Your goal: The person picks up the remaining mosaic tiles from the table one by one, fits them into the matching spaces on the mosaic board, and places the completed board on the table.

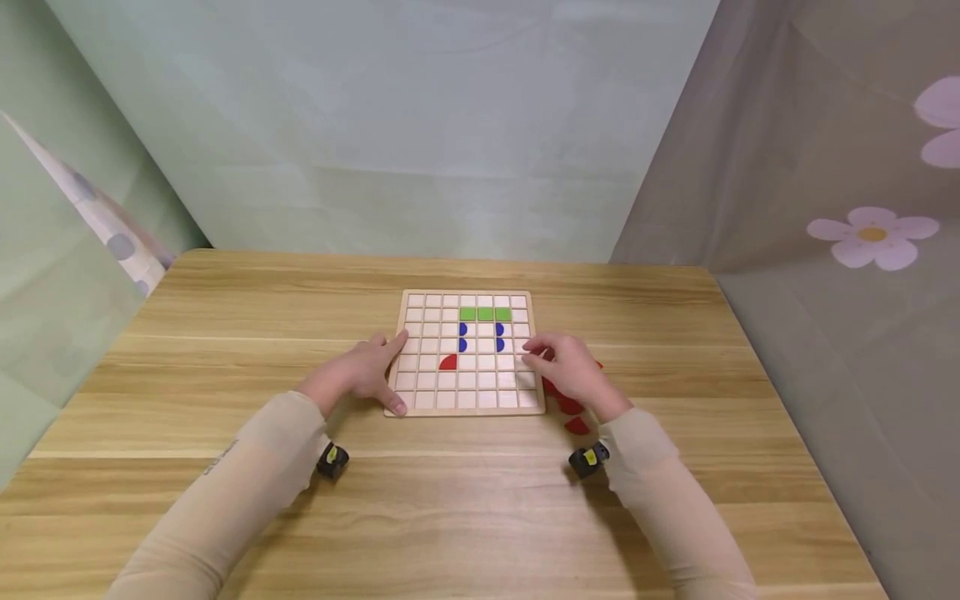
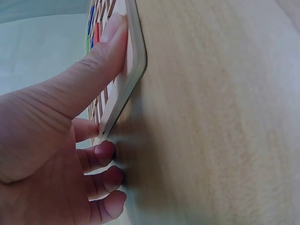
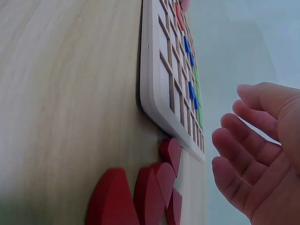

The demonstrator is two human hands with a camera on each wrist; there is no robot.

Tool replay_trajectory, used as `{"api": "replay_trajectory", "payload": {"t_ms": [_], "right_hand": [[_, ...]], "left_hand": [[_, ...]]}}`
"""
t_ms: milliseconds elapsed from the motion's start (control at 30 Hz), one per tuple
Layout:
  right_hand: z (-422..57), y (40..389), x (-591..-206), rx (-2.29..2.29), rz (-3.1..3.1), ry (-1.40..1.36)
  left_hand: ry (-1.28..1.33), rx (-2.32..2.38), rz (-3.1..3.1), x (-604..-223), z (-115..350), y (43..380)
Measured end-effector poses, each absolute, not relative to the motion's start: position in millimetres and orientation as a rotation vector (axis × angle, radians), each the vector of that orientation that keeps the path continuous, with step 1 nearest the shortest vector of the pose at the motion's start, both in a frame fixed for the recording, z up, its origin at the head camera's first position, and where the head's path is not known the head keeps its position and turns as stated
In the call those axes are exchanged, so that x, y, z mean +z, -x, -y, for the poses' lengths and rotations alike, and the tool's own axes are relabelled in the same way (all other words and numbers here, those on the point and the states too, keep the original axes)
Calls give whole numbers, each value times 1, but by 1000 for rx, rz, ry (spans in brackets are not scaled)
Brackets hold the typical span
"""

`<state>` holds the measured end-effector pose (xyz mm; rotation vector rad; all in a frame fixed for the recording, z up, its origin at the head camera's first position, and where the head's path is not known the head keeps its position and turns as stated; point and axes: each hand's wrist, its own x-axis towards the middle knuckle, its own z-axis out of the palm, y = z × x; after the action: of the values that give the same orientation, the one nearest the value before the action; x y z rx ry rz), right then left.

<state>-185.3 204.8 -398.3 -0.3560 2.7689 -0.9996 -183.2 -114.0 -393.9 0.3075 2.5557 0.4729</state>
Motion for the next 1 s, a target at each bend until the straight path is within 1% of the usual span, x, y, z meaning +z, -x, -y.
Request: {"api": "replay_trajectory", "payload": {"t_ms": [233,433,1000], "right_hand": [[-211,183,-397,-991,-2756,391],[-215,181,-398,-972,-2752,360],[-230,177,-402,-885,-2755,378]], "left_hand": [[-316,496,-2549,-397,117,183],[-309,517,-2543,-397,118,182],[-315,520,-2550,-396,118,181]]}}
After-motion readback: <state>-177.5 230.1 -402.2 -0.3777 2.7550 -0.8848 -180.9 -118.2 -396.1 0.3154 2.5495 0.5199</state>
